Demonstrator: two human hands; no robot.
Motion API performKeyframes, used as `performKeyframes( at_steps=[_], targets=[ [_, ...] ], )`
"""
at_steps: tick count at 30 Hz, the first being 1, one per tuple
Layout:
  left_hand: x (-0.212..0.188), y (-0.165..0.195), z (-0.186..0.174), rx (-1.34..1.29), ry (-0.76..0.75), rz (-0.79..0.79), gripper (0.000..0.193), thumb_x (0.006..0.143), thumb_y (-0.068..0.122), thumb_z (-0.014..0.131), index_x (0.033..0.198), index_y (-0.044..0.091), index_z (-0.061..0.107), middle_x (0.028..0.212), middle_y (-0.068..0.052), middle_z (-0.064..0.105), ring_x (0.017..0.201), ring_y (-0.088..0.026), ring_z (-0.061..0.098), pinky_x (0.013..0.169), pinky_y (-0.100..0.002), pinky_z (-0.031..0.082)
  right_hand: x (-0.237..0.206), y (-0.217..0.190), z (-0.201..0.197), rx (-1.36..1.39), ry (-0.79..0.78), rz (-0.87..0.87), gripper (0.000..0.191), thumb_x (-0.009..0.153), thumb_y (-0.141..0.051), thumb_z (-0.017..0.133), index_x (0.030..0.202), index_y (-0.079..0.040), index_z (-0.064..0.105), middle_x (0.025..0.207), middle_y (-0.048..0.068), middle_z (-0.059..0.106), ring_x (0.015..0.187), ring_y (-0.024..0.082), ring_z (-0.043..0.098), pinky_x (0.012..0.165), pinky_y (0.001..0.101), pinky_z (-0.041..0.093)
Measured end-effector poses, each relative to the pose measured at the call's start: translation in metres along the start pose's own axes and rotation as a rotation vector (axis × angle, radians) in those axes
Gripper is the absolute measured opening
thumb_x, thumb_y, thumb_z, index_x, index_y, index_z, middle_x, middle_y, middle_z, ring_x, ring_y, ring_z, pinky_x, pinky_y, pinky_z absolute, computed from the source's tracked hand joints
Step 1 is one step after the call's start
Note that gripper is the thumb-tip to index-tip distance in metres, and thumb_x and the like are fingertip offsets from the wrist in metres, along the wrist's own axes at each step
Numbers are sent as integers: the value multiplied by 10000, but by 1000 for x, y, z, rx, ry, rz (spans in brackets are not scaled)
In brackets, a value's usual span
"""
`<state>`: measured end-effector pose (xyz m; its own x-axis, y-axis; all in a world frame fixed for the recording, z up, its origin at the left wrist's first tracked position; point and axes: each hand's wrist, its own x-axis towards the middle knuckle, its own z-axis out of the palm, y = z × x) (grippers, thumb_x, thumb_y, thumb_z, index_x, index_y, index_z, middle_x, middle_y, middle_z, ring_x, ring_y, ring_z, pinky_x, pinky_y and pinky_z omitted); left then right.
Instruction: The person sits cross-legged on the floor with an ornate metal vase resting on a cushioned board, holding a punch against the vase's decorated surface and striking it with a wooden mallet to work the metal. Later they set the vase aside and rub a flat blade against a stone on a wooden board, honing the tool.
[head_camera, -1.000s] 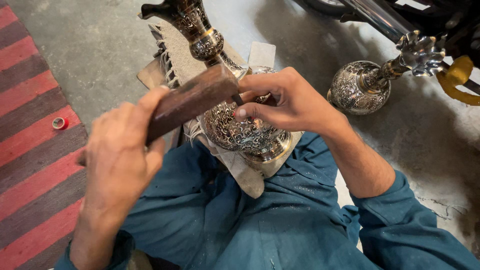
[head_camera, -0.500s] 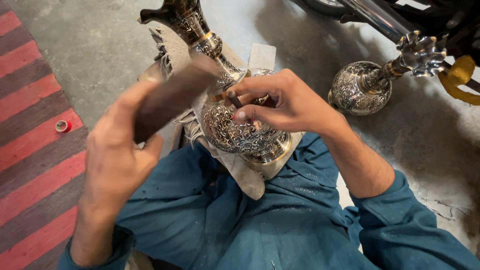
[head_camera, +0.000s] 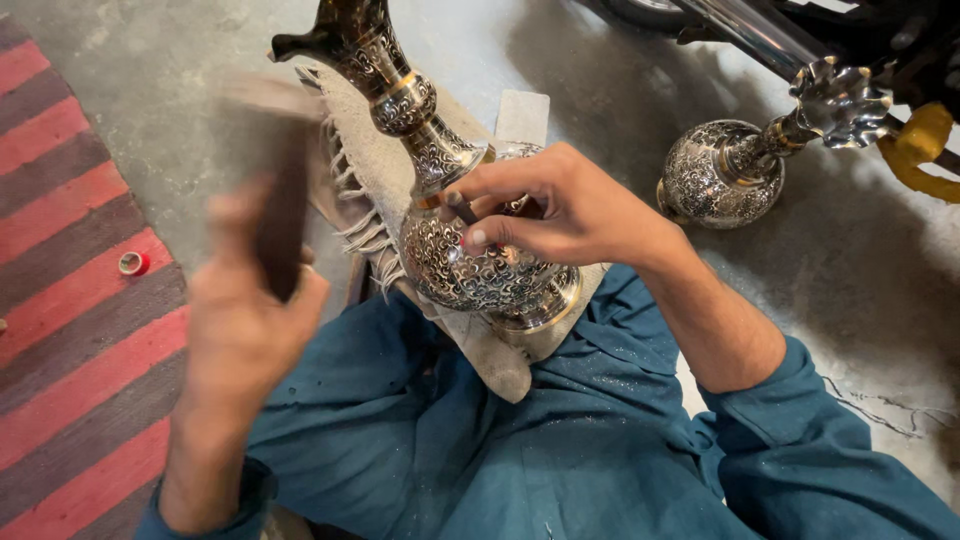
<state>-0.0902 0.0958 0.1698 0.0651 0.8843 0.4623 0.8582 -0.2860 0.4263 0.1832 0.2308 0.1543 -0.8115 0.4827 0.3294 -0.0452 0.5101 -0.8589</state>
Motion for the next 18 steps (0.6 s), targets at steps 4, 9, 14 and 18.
performKeyframes(
  at_steps=[4, 9, 14, 18],
  targets=[
    [-4, -10, 3, 243, -129, -120, 761, 773, -9, 753, 1471, 186, 525, 1020, -186, 653, 993, -414, 664, 883, -495, 520, -1, -1, 2, -5, 37, 89, 316, 986, -74, 729, 1290, -24, 661, 944, 49, 804, 717, 84, 713, 621, 222, 581],
    [-14, -19, 6, -210, -48, -318, 688, 855, 4, 681, 1481, 111, 415, 993, -149, 683, 906, -265, 721, 788, -376, 558, -4, -3, 10, 24, 139, 178, 338, 958, -100, 759, 1270, -30, 650, 943, 46, 806, 671, 69, 706, 577, 221, 581],
    [-14, -11, 11, -516, 24, -350, 636, 910, -5, 651, 1482, 107, 397, 1040, -142, 626, 932, -169, 661, 821, -329, 561, -4, -5, 9, -143, 118, 51, 321, 946, -97, 783, 1248, -53, 683, 884, 61, 802, 651, 75, 698, 586, 235, 550],
    [-4, 0, 4, -133, -5, -21, 750, 788, -58, 705, 1459, 140, 433, 1141, -199, 662, 1009, -292, 666, 878, -371, 543, -2, -6, 9, -178, 114, -35, 325, 963, -103, 787, 1267, -56, 683, 930, 75, 793, 767, 89, 744, 666, 244, 577]
  ],
)
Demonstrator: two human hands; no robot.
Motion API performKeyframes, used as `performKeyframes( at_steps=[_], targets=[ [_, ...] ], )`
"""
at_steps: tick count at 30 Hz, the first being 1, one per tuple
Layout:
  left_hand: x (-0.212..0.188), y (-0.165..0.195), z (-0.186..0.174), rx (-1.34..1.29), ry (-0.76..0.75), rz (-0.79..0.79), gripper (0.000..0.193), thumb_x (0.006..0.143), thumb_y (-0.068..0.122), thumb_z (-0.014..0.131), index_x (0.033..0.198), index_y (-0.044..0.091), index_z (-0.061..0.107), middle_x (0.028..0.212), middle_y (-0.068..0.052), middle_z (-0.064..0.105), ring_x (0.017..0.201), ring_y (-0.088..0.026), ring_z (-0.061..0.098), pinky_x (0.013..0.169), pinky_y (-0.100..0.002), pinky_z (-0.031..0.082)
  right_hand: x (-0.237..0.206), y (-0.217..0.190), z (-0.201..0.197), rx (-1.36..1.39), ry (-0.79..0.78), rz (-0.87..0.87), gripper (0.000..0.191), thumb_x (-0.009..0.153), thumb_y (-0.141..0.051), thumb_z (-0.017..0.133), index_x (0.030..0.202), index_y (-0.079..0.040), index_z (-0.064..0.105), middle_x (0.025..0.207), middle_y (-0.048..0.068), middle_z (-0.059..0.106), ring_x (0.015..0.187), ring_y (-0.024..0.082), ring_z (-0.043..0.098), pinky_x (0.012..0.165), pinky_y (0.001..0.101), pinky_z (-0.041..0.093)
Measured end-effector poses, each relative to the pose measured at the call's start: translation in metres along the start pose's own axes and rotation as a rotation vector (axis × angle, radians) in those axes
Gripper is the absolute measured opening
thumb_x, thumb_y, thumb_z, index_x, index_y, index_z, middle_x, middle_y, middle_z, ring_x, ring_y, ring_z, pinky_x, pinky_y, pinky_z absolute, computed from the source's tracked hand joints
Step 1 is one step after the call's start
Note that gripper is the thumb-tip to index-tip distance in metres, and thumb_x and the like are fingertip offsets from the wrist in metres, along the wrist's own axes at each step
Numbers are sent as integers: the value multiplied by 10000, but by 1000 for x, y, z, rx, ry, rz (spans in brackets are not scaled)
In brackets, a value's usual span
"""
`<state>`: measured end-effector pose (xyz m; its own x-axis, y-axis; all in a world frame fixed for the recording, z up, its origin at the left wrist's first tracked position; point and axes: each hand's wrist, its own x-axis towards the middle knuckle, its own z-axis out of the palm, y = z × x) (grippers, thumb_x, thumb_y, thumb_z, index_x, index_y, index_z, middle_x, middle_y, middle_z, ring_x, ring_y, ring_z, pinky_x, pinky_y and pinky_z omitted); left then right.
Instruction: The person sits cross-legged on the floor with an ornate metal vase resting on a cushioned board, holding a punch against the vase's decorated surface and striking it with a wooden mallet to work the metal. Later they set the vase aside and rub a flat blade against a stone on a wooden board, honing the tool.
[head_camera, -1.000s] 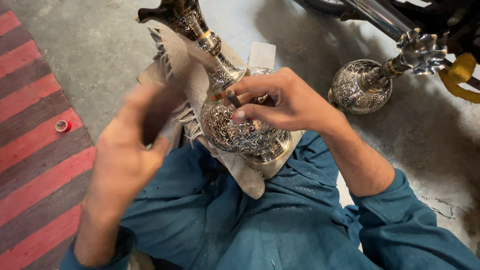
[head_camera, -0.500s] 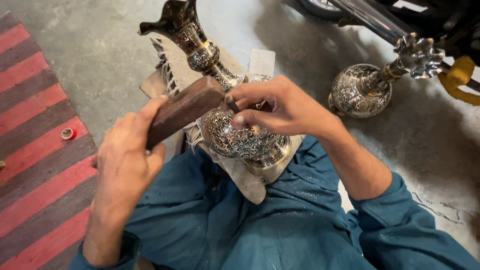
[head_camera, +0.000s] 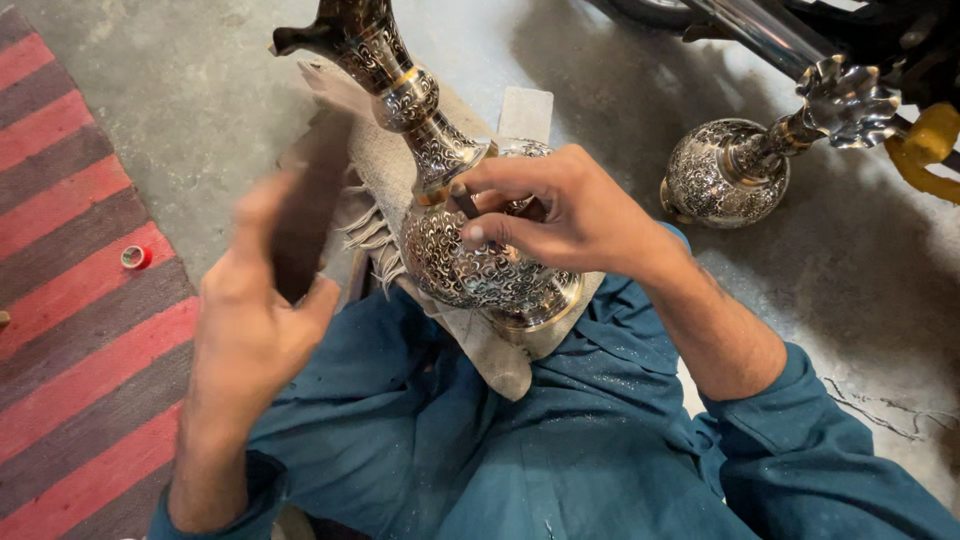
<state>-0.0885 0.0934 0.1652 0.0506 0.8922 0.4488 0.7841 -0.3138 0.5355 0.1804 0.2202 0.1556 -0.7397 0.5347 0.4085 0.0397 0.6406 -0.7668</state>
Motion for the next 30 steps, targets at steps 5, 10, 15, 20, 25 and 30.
performKeyframes(
  at_steps=[5, 10, 15, 20, 25, 30],
  targets=[
    [9, 11, -10, 88, -120, -243, 782, 761, -31, 679, 1486, 176, 469, 981, -163, 666, 729, -331, 641, 723, -435, 518, 1, -2, -1, 49, -23, 130, 326, 943, -117, 775, 1254, -63, 693, 887, 63, 804, 659, 103, 708, 598, 254, 563],
    [11, 13, -8, -117, -72, -339, 693, 826, 31, 658, 1467, 169, 434, 950, -130, 631, 812, -290, 690, 697, -426, 514, 4, -3, -3, 50, -26, 50, 316, 972, -104, 755, 1271, -40, 677, 897, 51, 797, 668, 81, 706, 596, 239, 552],
    [11, 11, -10, 54, -42, -226, 697, 820, 4, 672, 1469, 172, 480, 967, -120, 613, 872, -344, 653, 816, -475, 514, 4, -4, -3, 102, -37, 98, 305, 970, -100, 742, 1258, -26, 676, 890, 43, 799, 603, 78, 669, 578, 235, 554],
    [13, 10, -12, 300, -37, 38, 733, 736, -40, 720, 1425, 118, 527, 1060, -173, 618, 996, -416, 647, 914, -510, 529, 4, -1, -3, 73, -33, 19, 283, 998, -83, 727, 1267, -15, 674, 921, 62, 795, 756, 98, 733, 682, 249, 597],
    [15, 6, -8, -102, -21, -1, 666, 830, -58, 668, 1441, 138, 487, 1341, -176, 639, 1218, -396, 676, 1012, -461, 538, 4, 0, -2, 120, -35, 134, 314, 954, -106, 744, 1252, -24, 685, 897, 53, 801, 670, 77, 705, 600, 234, 578],
    [1, -11, -6, 259, -14, -144, 690, 798, 0, 721, 1456, 68, 526, 1110, -202, 674, 996, -376, 675, 840, -476, 535, -1, 12, -5, 331, -57, 161, 270, 1003, -94, 710, 1263, -23, 690, 895, 53, 783, 758, 90, 704, 656, 242, 587]
  ],
)
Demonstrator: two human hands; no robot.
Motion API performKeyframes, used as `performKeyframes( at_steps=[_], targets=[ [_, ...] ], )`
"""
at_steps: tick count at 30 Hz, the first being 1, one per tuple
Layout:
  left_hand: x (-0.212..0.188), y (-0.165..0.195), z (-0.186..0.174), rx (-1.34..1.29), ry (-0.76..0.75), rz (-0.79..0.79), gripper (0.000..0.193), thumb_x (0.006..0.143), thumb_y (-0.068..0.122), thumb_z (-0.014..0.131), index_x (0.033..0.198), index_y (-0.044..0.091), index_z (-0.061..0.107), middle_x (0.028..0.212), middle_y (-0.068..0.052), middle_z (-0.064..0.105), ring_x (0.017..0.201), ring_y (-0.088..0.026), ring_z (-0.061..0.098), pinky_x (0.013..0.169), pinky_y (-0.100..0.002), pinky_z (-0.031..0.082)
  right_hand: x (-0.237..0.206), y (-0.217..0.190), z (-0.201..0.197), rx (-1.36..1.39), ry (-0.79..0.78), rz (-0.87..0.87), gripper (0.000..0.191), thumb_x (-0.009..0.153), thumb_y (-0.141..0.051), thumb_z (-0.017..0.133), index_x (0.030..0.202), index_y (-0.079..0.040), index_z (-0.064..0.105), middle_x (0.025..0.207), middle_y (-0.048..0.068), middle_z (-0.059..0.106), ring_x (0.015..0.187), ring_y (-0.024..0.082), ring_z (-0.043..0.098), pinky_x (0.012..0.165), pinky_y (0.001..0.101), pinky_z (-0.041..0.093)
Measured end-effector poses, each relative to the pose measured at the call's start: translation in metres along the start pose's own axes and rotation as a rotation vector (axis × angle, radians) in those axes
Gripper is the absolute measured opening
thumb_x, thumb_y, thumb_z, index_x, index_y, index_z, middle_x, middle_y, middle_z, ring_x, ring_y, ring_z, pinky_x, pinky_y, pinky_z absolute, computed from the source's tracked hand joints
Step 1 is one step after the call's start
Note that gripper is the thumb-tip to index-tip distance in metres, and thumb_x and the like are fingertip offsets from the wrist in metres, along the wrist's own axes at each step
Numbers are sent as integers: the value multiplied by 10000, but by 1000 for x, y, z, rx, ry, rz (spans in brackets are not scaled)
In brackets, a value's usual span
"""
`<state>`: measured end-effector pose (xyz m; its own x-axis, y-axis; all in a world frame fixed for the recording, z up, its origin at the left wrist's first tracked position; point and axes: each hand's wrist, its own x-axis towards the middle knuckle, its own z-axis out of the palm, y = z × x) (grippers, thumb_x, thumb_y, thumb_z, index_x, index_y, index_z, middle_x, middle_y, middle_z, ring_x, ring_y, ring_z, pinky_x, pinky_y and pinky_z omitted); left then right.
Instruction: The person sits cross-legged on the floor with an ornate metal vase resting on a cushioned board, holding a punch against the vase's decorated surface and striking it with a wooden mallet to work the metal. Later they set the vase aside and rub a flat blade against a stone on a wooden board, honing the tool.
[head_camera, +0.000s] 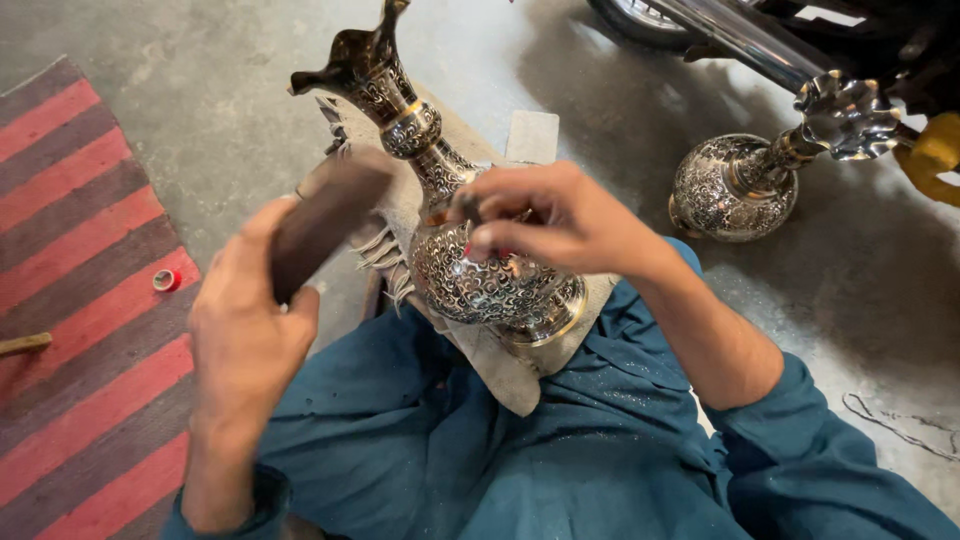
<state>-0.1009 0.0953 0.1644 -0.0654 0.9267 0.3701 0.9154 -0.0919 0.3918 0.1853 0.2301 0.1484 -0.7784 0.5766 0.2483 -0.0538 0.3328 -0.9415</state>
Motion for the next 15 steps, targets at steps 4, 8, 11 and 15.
performKeyframes(
  at_steps=[4, 8, 11, 15],
  targets=[
    [-38, -25, 24, -248, -50, -344, 520, 880, 110, 710, 1345, 8, 502, 847, -160, 670, 731, -215, 670, 681, -392, 545, -9, 29, -21, 166, 296, -97, 108, 1027, -90, 669, 1123, -44, 686, 1048, 72, 729, 937, 164, 751, 780, 289, 633],
    [-122, -40, 80, -416, -253, -706, 390, 817, 118, 723, 1156, 3, 568, 750, -124, 685, 655, -186, 653, 610, -363, 543, -32, 79, -43, 430, 608, -11, 163, 1100, -105, 619, 1256, -64, 597, 971, 70, 716, 1003, 200, 749, 840, 297, 596],
    [-191, -36, 128, -723, -284, -783, 664, 751, 91, 738, 1342, -4, 449, 865, -105, 700, 730, -172, 670, 673, -333, 580, -46, 127, -58, 524, 704, 56, 157, 1077, -112, 626, 1225, -74, 590, 938, 54, 688, 951, 183, 736, 838, 298, 592],
    [-253, -4, 167, -771, -347, -857, 840, 716, 91, 739, 1482, 41, 398, 955, -133, 714, 777, -225, 715, 706, -361, 610, -52, 194, -67, 595, 746, 180, 102, 1038, -120, 602, 1132, -81, 605, 836, 14, 635, 787, 134, 677, 797, 296, 599]
  ],
)
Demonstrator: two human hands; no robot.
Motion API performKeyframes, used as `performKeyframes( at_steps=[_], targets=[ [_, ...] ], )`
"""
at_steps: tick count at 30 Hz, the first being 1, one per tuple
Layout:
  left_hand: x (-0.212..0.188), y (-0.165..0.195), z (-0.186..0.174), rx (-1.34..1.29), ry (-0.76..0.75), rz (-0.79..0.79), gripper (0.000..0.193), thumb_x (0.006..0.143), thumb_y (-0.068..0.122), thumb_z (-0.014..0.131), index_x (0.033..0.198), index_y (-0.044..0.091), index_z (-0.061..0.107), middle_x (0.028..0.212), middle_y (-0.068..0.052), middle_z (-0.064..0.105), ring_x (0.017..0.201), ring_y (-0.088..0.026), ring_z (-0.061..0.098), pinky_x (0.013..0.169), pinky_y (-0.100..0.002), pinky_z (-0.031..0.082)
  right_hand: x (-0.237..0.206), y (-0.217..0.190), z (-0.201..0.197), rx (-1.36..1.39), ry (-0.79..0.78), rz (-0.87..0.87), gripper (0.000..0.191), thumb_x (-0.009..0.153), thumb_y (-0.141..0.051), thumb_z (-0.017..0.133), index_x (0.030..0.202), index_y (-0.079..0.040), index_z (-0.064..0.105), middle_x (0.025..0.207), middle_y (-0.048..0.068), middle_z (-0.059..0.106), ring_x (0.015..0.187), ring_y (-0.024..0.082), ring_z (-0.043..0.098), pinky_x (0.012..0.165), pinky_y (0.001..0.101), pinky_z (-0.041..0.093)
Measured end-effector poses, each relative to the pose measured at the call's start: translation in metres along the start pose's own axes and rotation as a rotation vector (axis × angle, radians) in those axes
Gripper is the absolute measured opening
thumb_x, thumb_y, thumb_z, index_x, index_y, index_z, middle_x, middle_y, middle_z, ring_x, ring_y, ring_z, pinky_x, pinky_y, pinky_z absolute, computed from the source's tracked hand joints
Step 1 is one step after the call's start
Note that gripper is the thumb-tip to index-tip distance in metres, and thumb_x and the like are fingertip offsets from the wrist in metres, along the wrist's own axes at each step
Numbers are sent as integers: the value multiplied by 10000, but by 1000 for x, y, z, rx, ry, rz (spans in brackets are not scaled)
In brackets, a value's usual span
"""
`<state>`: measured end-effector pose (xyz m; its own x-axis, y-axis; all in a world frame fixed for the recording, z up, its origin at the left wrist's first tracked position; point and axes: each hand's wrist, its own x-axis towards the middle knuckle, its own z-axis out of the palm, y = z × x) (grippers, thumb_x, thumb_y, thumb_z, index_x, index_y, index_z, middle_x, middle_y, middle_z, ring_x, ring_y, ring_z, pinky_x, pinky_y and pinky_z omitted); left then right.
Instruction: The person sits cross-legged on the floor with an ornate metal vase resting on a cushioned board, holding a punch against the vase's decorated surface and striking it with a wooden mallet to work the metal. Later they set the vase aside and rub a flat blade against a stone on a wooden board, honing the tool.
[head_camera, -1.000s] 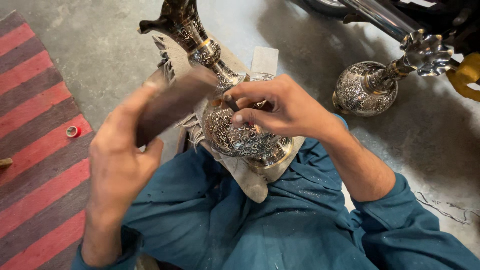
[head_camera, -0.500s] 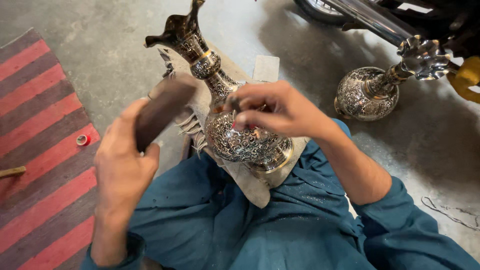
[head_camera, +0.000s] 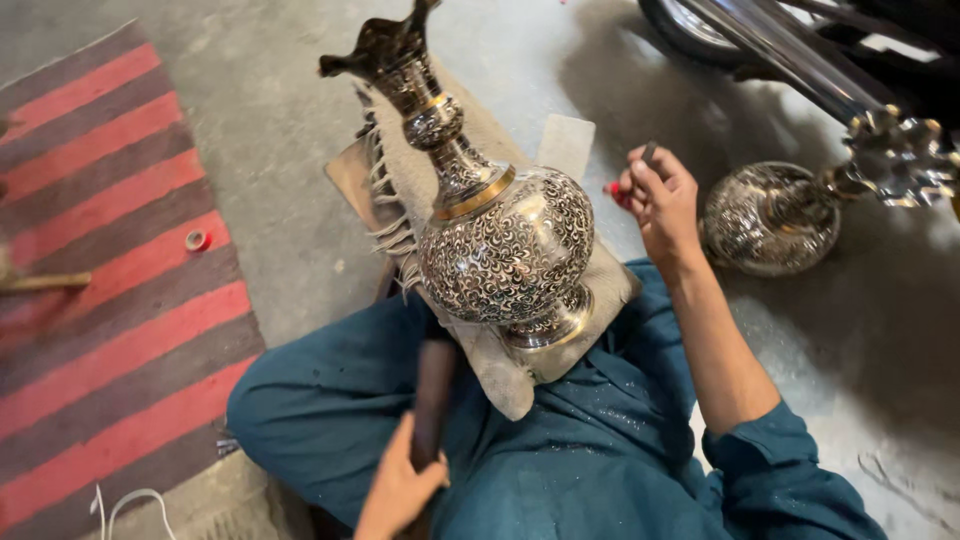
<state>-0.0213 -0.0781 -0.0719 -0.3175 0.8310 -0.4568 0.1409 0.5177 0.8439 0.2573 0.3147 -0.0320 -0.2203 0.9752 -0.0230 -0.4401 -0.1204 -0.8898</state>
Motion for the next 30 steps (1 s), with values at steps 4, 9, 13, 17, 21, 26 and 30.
performKeyframes(
  at_steps=[4, 9, 13, 17, 21, 26, 30],
  targets=[
    [-8, 11, 26, 246, -5, -53, 828, 761, 155, 722, 1515, 107, 383, 994, -233, 738, 899, -309, 763, 813, -379, 576, 25, 45, -12, -129, -42, 99, 65, 1008, -127, 545, 978, -77, 574, 695, -2, 516, 601, 113, 520, 577, 291, 492],
    [-7, 61, 36, 259, 28, 19, 881, 744, 157, 730, 1533, 117, 340, 1134, -244, 713, 1046, -378, 692, 856, -412, 545, 21, 71, -3, -306, -81, 212, 223, 1032, -184, 572, 837, -107, 497, 662, -50, 413, 516, 80, 376, 443, 288, 308],
    [-2, 106, 42, 359, 378, 422, 880, 811, 174, 783, 1548, 21, 328, 1309, -321, 572, 1140, -434, 574, 975, -472, 482, 11, 67, 13, -720, -51, -29, 318, 1011, -247, 603, 743, -80, 565, 579, -3, 501, 503, 79, 455, 457, 287, 345],
    [43, 156, 13, 275, 480, 404, 619, 985, 155, 669, 1560, 111, 443, 1238, -155, 677, 1084, -250, 665, 992, -360, 528, -6, 45, 11, -626, 31, -117, 433, 1065, -280, 603, 704, -47, 549, 560, -10, 509, 496, 76, 455, 475, 277, 354],
    [107, 207, -28, -143, 187, 584, 622, 1065, 275, 605, 1626, 70, 432, 1141, -136, 585, 1031, -204, 537, 939, -351, 473, -52, 17, -1, -530, 83, -164, 389, 1104, -253, 567, 785, -31, 578, 608, 7, 512, 532, 71, 440, 498, 267, 346],
    [167, 271, -29, -276, 95, 560, 722, 951, 435, 624, 1526, 95, 349, 1213, -69, 666, 1044, -175, 688, 946, -365, 566, -82, 16, 10, -597, -92, -197, 243, 1058, -206, 568, 1081, -4, 701, 930, 70, 684, 703, 83, 516, 607, 274, 421],
    [201, 303, -2, -133, 188, 741, 639, 969, 428, 682, 1415, 27, 462, 1142, -70, 625, 982, -156, 672, 876, -365, 611, -58, 18, 27, -879, -280, -459, 291, 941, -117, 637, 1211, -15, 669, 1033, 165, 718, 924, 283, 698, 792, 380, 549]
  ],
)
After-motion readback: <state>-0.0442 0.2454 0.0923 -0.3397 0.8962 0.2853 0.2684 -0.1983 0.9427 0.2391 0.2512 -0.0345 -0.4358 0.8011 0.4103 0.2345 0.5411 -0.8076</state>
